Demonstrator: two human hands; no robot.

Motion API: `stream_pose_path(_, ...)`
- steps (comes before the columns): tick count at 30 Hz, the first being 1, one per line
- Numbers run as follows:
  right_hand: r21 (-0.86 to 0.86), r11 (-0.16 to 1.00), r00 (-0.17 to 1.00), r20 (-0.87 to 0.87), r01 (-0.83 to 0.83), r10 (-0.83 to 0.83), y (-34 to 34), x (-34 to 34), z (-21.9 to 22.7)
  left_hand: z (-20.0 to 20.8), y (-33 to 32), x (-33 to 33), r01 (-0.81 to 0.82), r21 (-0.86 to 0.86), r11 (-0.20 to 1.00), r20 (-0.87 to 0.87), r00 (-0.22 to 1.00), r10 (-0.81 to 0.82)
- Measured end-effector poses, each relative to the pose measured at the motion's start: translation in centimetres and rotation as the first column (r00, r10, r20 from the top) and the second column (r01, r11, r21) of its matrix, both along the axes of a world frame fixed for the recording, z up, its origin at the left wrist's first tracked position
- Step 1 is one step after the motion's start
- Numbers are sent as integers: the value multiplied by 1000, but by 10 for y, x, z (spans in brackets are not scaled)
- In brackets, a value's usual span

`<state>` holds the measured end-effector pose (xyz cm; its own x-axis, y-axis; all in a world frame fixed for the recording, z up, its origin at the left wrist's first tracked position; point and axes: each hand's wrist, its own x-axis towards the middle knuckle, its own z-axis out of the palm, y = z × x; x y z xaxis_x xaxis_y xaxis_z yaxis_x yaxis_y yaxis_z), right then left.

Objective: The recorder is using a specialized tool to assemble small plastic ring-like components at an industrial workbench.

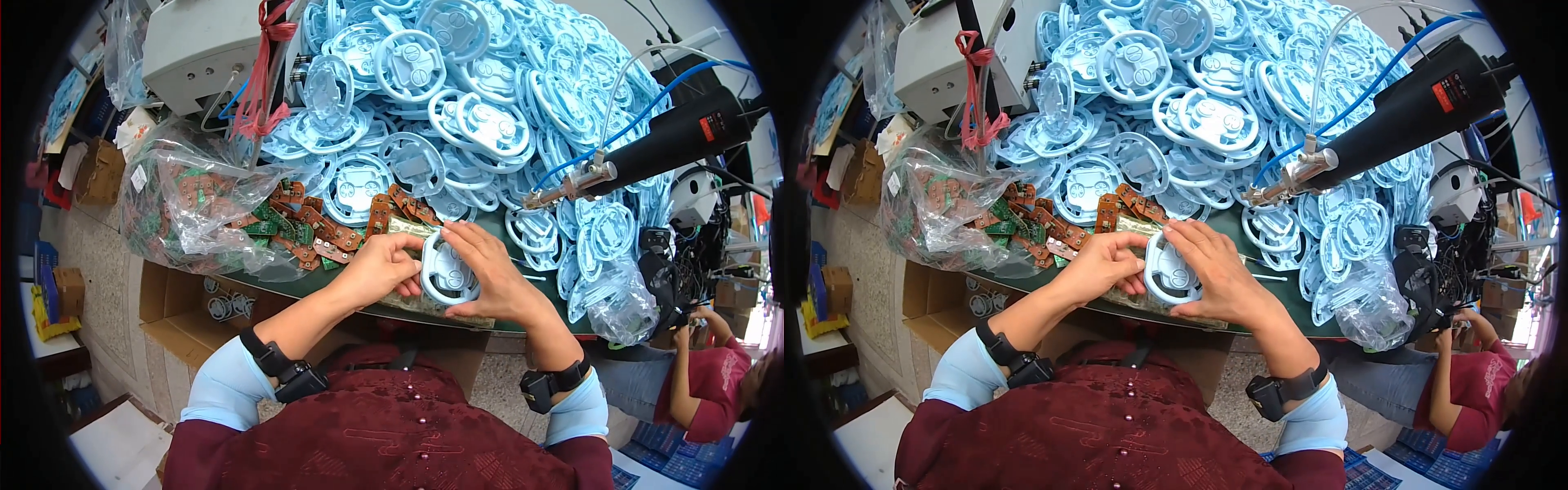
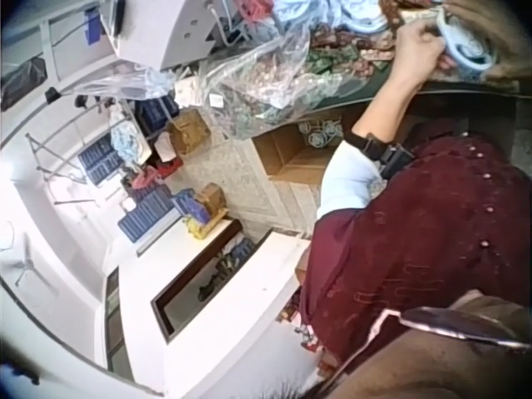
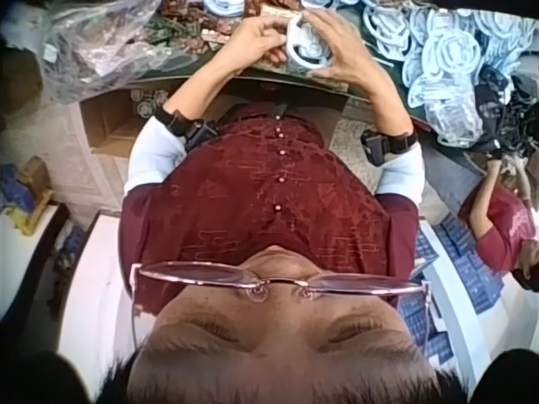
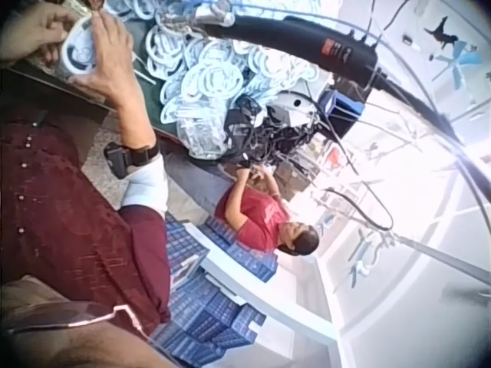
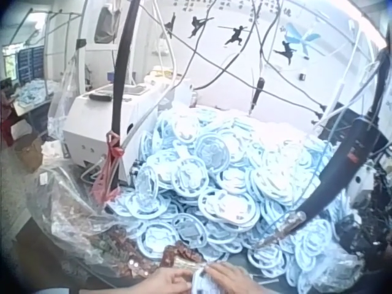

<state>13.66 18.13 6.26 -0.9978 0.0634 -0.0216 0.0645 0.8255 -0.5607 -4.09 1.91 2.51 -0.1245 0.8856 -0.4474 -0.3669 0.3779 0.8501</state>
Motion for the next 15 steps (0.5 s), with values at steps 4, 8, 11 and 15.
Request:
stream_pose_path(4,-13,999,999,-13,29,-30,2,3,-7,4,5,-2,8,3,1000,-43,999,-8)
stream_pose_path(8,-16,999,999,-32,38,-39,1,4,-6,3,7,-4,20,10,1000,-98,995,-19)
stream_pose_path(11,0,999,999,-21,34,-34,1,5,-7,1,7,-4,15,9,1000,-92,996,-14)
stream_pose_path(15,20,1000,999,-26,24,-23,1,4,-7,2,8,-4,11,4,1000,-91,996,-10)
